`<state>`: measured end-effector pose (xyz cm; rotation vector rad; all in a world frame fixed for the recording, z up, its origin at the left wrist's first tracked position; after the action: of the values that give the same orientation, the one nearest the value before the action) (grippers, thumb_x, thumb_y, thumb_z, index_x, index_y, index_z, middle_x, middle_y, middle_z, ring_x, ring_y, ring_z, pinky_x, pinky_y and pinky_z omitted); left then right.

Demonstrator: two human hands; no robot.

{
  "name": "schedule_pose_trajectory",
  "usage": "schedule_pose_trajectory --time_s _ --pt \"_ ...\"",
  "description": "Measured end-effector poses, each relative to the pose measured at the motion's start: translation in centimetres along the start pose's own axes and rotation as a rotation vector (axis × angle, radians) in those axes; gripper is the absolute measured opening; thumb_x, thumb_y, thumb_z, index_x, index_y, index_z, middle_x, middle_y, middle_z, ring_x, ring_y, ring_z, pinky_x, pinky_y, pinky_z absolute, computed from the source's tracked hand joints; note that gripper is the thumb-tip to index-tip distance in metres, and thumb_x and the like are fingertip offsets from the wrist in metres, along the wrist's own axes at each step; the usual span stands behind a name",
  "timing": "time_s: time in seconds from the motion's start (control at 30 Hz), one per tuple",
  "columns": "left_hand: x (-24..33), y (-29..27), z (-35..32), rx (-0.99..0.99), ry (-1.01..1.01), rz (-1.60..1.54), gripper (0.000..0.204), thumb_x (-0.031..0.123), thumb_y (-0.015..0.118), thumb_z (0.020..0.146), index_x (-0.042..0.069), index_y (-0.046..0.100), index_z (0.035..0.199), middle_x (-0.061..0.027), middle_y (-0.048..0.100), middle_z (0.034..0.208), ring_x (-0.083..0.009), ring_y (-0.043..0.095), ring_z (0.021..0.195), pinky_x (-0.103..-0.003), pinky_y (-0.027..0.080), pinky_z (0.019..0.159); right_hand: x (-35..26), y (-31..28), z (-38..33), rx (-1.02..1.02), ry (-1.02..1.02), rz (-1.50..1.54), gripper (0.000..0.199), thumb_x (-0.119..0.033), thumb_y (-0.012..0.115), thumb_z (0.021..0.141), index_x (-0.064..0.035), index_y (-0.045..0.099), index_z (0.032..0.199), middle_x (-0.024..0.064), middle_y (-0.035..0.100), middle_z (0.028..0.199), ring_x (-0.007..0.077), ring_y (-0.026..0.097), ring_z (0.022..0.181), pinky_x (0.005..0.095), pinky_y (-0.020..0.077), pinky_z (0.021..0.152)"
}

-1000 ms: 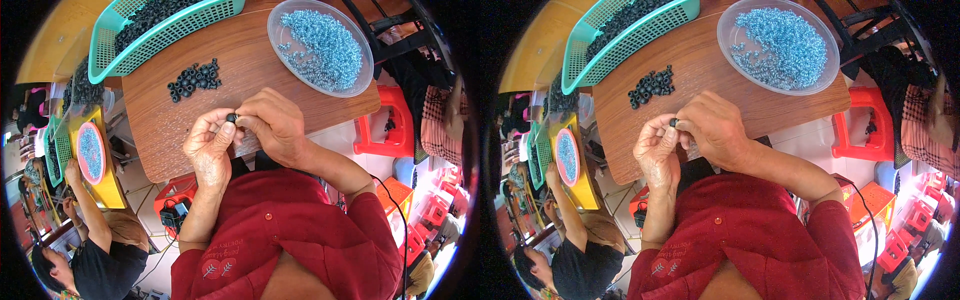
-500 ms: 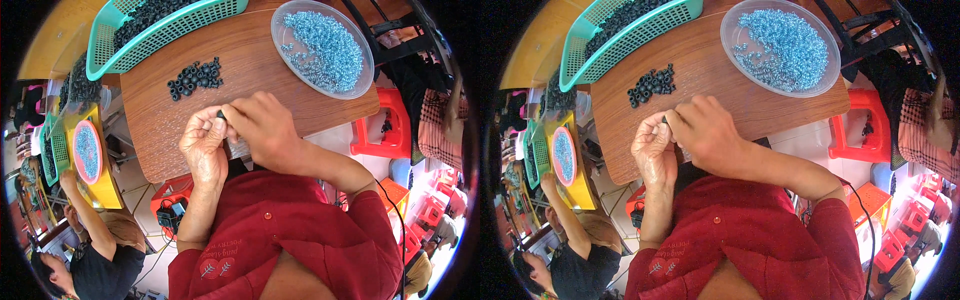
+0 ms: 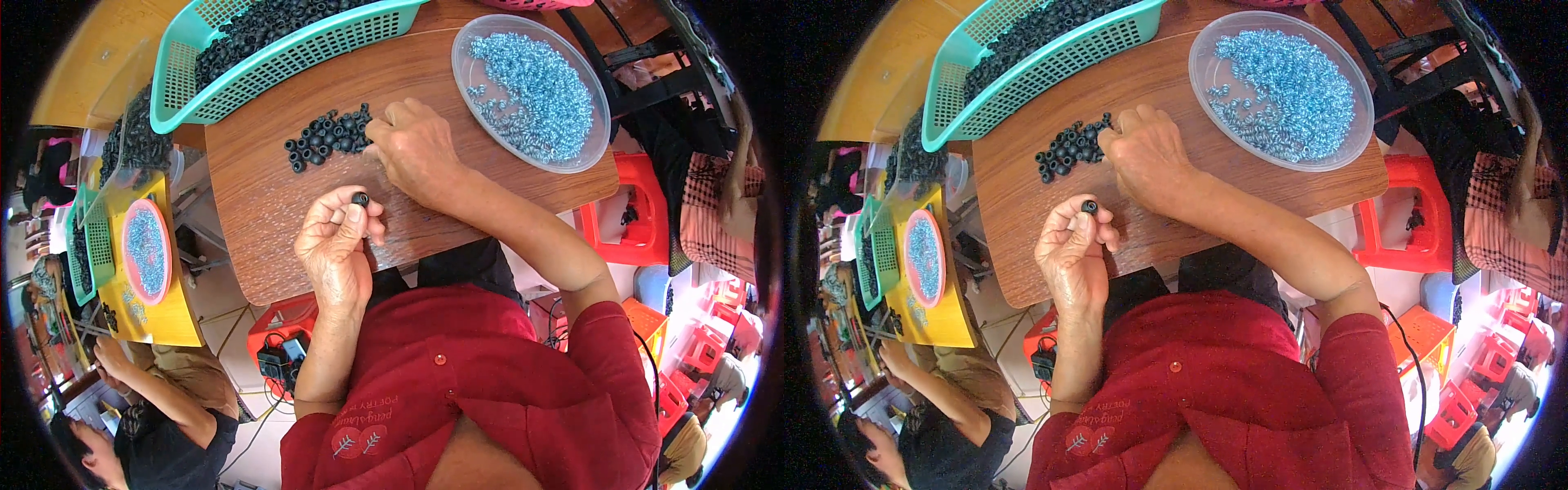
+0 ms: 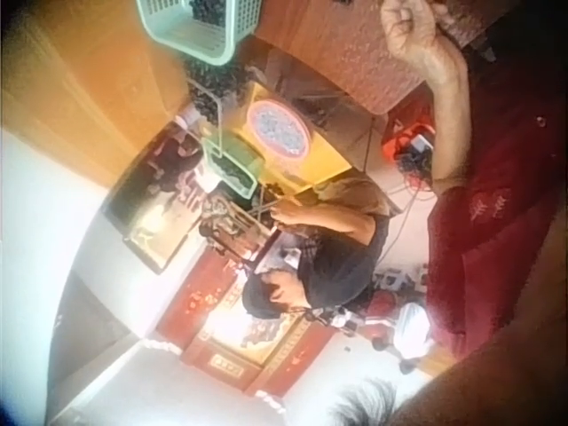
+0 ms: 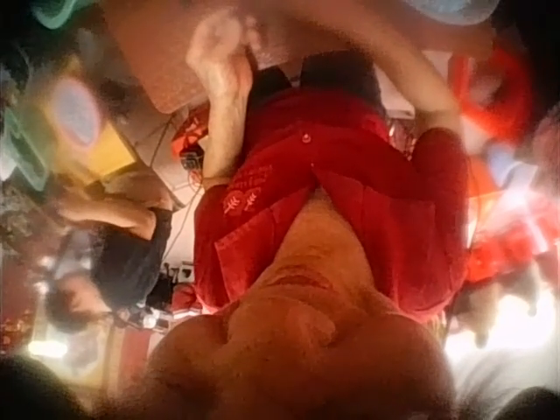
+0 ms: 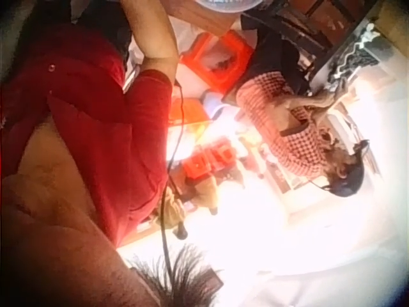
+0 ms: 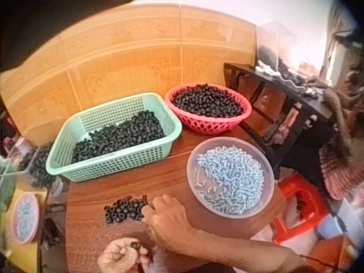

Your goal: The person assembles components by picking small pieces from a dish and pressing them into black plastic caps by hand.

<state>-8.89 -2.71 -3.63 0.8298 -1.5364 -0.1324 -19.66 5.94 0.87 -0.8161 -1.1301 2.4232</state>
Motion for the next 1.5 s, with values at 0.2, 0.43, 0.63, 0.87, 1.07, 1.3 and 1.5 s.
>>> schedule_pose_trajectory --time_s 0.2,0.43,0.63,0.87,1.07,1.3,1.5 --pt "0.0 -0.1 0.0 0.003 0.003 0.013 0.017 0.005 0.061 0.087 -0.004 0.057 0.102 -0.0143 0.065 0.083 -0.0150 0.058 0.063 -0.025 0.047 0.055 0.1 -0.1 -0.1 -0.011 -0.030 0.018 0.007 -0.004 0.064 0.070 -0.0036 0.061 0.076 0.0113 0.053 0.073 0.0303 0.053 0.075 0.0414 0.0442 0.063" --pt "-0.2 0.4 0.4 -0.008 -0.018 0.015 0.017 0.005 0.061 0.087 -0.004 0.058 0.102 -0.0141 0.065 0.083 -0.0152 0.058 0.062 -0.025 0.047 0.054 2.0 -1.7 -1.1 -0.042 0.119 0.328 0.009 -0.006 0.063 0.078 -0.0011 0.064 0.085 0.0123 0.062 0.081 0.0237 0.062 0.075 0.0343 0.0481 0.066" --pt "-0.5 1.1 0.7 -0.042 -0.044 0.004 0.018 0.004 0.061 0.087 -0.004 0.057 0.102 -0.0139 0.064 0.084 -0.0155 0.058 0.063 -0.025 0.047 0.055 1.5 -2.7 -3.0 -0.232 0.475 0.826 0.011 -0.003 0.065 0.081 0.0005 0.064 0.091 0.0041 0.062 0.081 0.0054 0.056 0.073 0.0227 0.0465 0.063" --pt "-0.3 2.2 0.3 -0.052 -0.026 0.028 0.019 0.003 0.060 0.087 -0.005 0.057 0.103 -0.0114 0.063 0.082 -0.0158 0.058 0.063 -0.026 0.047 0.055 -0.1 -4.0 -3.5 -0.147 0.360 1.030 0.011 0.004 0.065 0.079 0.0012 0.065 0.089 0.0052 0.061 0.085 0.0086 0.058 0.074 0.0218 0.0467 0.064" --pt "-0.5 2.7 -0.1 -0.059 -0.056 -0.010 0.020 0.003 0.061 0.086 -0.006 0.057 0.103 -0.0096 0.062 0.080 -0.0159 0.058 0.062 -0.026 0.047 0.055 -0.1 -4.4 -4.4 -0.029 0.320 1.026 0.013 0.003 0.066 0.077 0.0002 0.067 0.090 0.0065 0.061 0.085 0.0113 0.059 0.076 0.0228 0.0469 0.065" --pt "-0.2 3.3 -0.5 -0.079 -0.031 0.026 0.019 0.004 0.062 0.086 -0.006 0.058 0.103 -0.0095 0.062 0.079 -0.0145 0.057 0.062 -0.025 0.047 0.054 -0.3 -5.5 -4.4 0.000 0.311 0.969 0.010 0.002 0.063 0.074 -0.0004 0.065 0.084 0.0095 0.058 0.076 0.0187 0.061 0.070 0.0298 0.0480 0.061" --pt "-0.2 3.6 -0.8 -0.094 -0.061 0.092 0.018 0.003 0.061 0.086 -0.006 0.058 0.102 -0.0102 0.063 0.080 -0.0131 0.057 0.061 -0.024 0.046 0.053 -1.4 -6.9 -3.6 0.017 0.036 0.707 0.013 0.002 0.062 0.069 -0.0047 0.064 0.079 0.0088 0.059 0.075 0.0283 0.057 0.072 0.0372 0.0467 0.064"
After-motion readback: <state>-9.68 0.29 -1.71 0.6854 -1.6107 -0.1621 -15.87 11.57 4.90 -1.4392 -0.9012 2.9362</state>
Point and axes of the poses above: each hand's wrist, its own z-axis towards the middle knuckle, its own y-axis out of the palm, x = y × z, the point moved 8 cm from there along z, towards the middle knuckle
